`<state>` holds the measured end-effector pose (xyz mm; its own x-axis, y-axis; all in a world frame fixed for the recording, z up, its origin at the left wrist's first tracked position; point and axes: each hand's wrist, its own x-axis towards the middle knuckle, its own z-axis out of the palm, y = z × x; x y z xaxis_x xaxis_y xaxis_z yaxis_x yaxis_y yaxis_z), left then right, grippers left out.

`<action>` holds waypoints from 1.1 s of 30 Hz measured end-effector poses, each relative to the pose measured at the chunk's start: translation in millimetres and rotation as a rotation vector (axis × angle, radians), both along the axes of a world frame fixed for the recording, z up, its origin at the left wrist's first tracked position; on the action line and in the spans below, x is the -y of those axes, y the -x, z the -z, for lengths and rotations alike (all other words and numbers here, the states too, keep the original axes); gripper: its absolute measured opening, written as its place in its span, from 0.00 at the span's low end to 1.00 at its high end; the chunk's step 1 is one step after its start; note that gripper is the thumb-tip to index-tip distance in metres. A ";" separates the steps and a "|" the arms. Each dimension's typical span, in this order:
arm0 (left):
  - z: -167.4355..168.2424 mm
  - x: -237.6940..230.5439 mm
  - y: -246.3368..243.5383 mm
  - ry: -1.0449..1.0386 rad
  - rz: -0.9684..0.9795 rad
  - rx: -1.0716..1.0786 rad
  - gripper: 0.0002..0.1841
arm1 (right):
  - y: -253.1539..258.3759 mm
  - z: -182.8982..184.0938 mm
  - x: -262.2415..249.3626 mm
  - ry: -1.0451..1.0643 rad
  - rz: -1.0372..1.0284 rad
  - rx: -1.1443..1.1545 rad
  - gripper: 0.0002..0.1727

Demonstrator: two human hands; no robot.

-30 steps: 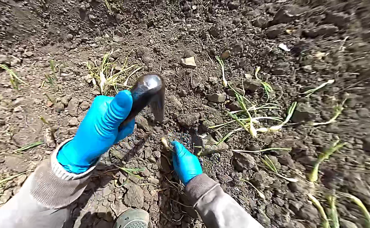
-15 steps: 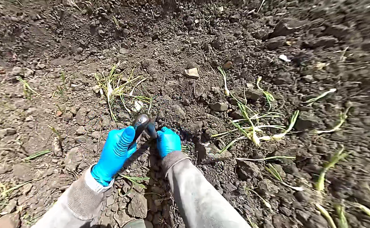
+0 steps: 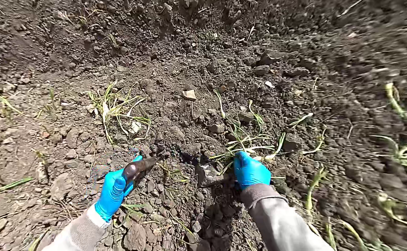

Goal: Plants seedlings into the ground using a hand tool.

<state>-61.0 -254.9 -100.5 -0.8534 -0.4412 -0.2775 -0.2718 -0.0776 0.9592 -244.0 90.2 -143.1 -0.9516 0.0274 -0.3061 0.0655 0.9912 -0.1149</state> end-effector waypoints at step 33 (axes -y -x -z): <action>40.6 -69.7 58.1 0.324 0.726 0.131 0.28 | -219.4 -104.9 -273.7 -0.293 0.104 0.331 0.17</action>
<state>-119.1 -185.2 -141.1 -0.9274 0.1349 -0.3489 -0.2600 0.4380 0.8605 -24.6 363.9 -38.2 -0.7915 0.2489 -0.5581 0.1529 0.9649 0.2134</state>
